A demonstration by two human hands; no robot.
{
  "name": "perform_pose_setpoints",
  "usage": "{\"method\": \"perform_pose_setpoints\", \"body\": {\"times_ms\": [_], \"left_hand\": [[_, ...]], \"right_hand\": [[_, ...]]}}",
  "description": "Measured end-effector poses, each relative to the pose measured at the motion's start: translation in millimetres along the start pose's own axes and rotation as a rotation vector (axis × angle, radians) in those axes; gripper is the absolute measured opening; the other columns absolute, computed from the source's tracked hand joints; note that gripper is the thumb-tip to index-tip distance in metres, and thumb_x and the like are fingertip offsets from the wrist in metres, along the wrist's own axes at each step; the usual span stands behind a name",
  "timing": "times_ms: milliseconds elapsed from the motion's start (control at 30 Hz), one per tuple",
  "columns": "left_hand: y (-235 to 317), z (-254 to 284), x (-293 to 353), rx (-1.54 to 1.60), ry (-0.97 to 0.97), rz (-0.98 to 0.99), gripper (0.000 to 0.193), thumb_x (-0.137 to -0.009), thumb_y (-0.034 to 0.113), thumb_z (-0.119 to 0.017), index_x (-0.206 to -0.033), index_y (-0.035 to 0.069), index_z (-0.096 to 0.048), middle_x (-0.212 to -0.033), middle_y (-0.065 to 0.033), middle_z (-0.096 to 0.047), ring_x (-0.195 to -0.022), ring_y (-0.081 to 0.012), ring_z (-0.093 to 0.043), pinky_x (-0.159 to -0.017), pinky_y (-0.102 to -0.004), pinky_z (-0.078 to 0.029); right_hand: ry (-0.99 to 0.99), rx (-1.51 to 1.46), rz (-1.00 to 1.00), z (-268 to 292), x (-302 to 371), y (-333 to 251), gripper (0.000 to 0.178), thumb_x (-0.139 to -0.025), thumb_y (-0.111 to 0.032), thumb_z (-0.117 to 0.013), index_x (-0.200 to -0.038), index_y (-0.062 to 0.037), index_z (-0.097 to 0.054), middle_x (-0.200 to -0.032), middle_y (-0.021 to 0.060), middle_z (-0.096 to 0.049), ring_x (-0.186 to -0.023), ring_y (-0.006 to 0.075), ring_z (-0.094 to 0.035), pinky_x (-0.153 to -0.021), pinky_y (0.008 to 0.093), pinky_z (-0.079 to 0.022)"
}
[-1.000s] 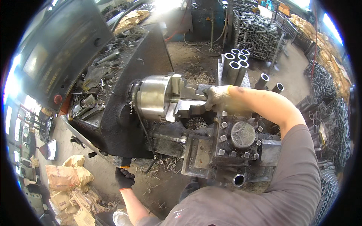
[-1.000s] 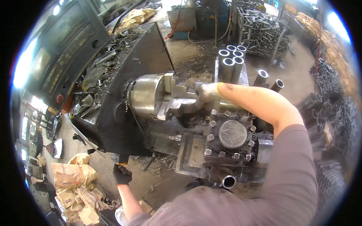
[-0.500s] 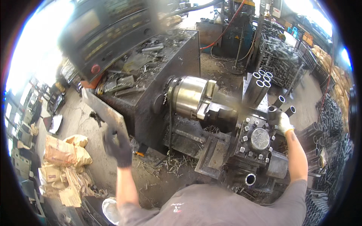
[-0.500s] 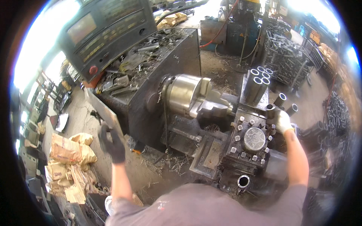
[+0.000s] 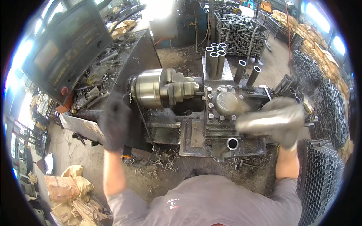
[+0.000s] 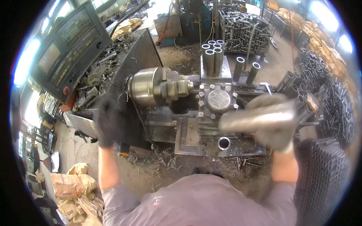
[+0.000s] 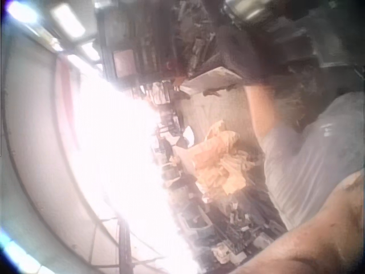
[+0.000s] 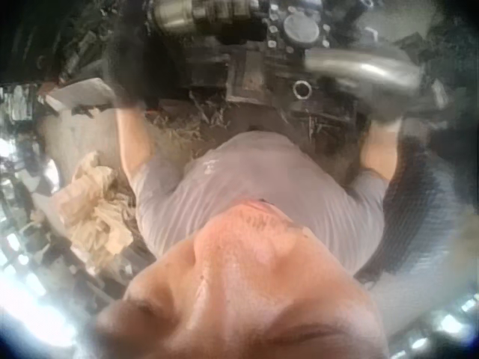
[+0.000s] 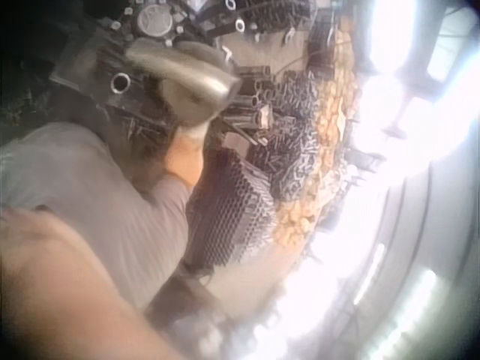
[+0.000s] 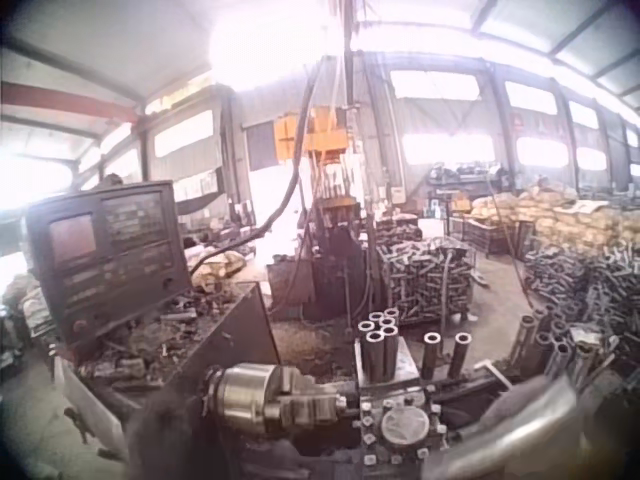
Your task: The person operates a metal turning machine in a workshop, repeatedly loading cylindrical metal tubes into the chuck, securing them, and removing processed pieces. The person also handles paper sacks and a bucket, moving them around the workspace.
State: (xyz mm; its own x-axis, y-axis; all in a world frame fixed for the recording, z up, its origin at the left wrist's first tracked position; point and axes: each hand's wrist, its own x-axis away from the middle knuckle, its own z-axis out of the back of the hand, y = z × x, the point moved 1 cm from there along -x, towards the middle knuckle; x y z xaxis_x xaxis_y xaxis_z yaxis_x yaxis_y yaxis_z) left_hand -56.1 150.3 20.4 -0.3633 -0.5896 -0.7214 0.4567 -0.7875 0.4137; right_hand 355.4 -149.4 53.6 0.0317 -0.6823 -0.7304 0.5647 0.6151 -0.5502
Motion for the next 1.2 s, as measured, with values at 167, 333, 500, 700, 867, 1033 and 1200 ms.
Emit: {"method": "perform_pose_setpoints", "body": {"times_ms": [167, 333, 500, 700, 867, 1033, 1200], "left_hand": [[140, -53, 146, 0.906, -0.619, 0.304, 0.090, -0.070, 0.006, -0.096, -0.150, 0.007, -0.055, -0.129, -0.0100, -0.071, -0.119, -0.0238, -0.069, -0.103, -0.0388, -0.058], [169, -75, 271, 0.549, -0.549, 0.726, 0.077, -0.072, 0.030, -0.094, -0.140, 0.012, -0.061, -0.126, -0.0147, -0.073, -0.116, -0.0300, -0.072, -0.100, -0.0441, -0.058], [121, -43, 481, -0.227, -0.875, 1.061, 0.040, -0.091, 0.044, -0.066, -0.118, 0.015, -0.072, -0.118, -0.0173, -0.075, -0.110, -0.0413, -0.071, -0.091, -0.0516, -0.057], [234, 87, 854, -0.363, -0.293, 2.163, 0.060, -0.084, 0.048, -0.069, -0.126, 0.005, -0.076, -0.137, -0.0258, -0.068, -0.132, -0.0410, -0.063, -0.111, -0.0474, -0.050], [408, 104, 1006, -0.487, 0.470, 2.506, 0.058, -0.090, 0.046, -0.065, -0.130, 0.005, -0.075, -0.139, -0.0251, -0.067, -0.132, -0.0417, -0.064, -0.109, -0.0482, -0.052], [504, 47, 1049, -0.312, 0.381, 2.652, 0.055, -0.097, 0.047, -0.056, -0.132, 0.008, -0.074, -0.139, -0.0206, -0.068, -0.130, -0.0380, -0.066, -0.106, -0.0495, -0.053], [528, -80, 1022, -0.259, 0.764, 2.666, 0.053, -0.101, 0.048, -0.053, -0.135, 0.012, -0.071, -0.138, -0.0180, -0.069, -0.128, -0.0356, -0.067, -0.104, -0.0501, -0.053]], "right_hand": [[-0.598, -0.346, -0.052, -96, 35, -13, 0.065, -0.079, -0.024, -0.087, -0.135, 0.0006, -0.065, -0.125, 0.0198, -0.073, -0.114, 0.0341, -0.073, -0.098, 0.0437, -0.059], [-0.619, -0.685, -0.530, -198, 94, -1, 0.043, -0.079, -0.017, -0.088, -0.118, -0.0102, -0.072, -0.109, 0.0090, -0.075, -0.099, 0.0243, -0.075, -0.088, 0.0384, -0.060], [-0.600, -0.533, -0.456, -260, 143, -4, 0.046, -0.076, -0.021, -0.091, -0.117, -0.0101, -0.073, -0.105, 0.0095, -0.077, -0.094, 0.0245, -0.076, -0.085, 0.0378, -0.061], [-0.993, -0.377, -0.462, -349, 167, -55, 0.054, -0.074, -0.030, -0.088, -0.120, -0.0059, -0.071, -0.100, 0.0142, -0.079, -0.092, 0.0262, -0.077, -0.085, 0.0390, -0.061], [-1.230, -0.447, -0.134, -442, 205, -184, 0.049, -0.075, -0.030, -0.088, -0.114, -0.0068, -0.071, -0.095, 0.0146, -0.078, -0.088, 0.0269, -0.077, -0.081, 0.0392, -0.061], [-1.530, -0.668, 0.330, -514, 267, -336, 0.055, -0.075, -0.033, -0.091, -0.118, -0.0055, -0.071, -0.104, 0.0165, -0.076, -0.095, 0.0311, -0.075, -0.086, 0.0415, -0.059], [-1.864, -0.726, 0.768, -553, 324, -475, 0.056, -0.077, -0.032, -0.089, -0.122, -0.0065, -0.068, -0.107, 0.0191, -0.075, -0.100, 0.0354, -0.075, -0.088, 0.0441, -0.059]]}}
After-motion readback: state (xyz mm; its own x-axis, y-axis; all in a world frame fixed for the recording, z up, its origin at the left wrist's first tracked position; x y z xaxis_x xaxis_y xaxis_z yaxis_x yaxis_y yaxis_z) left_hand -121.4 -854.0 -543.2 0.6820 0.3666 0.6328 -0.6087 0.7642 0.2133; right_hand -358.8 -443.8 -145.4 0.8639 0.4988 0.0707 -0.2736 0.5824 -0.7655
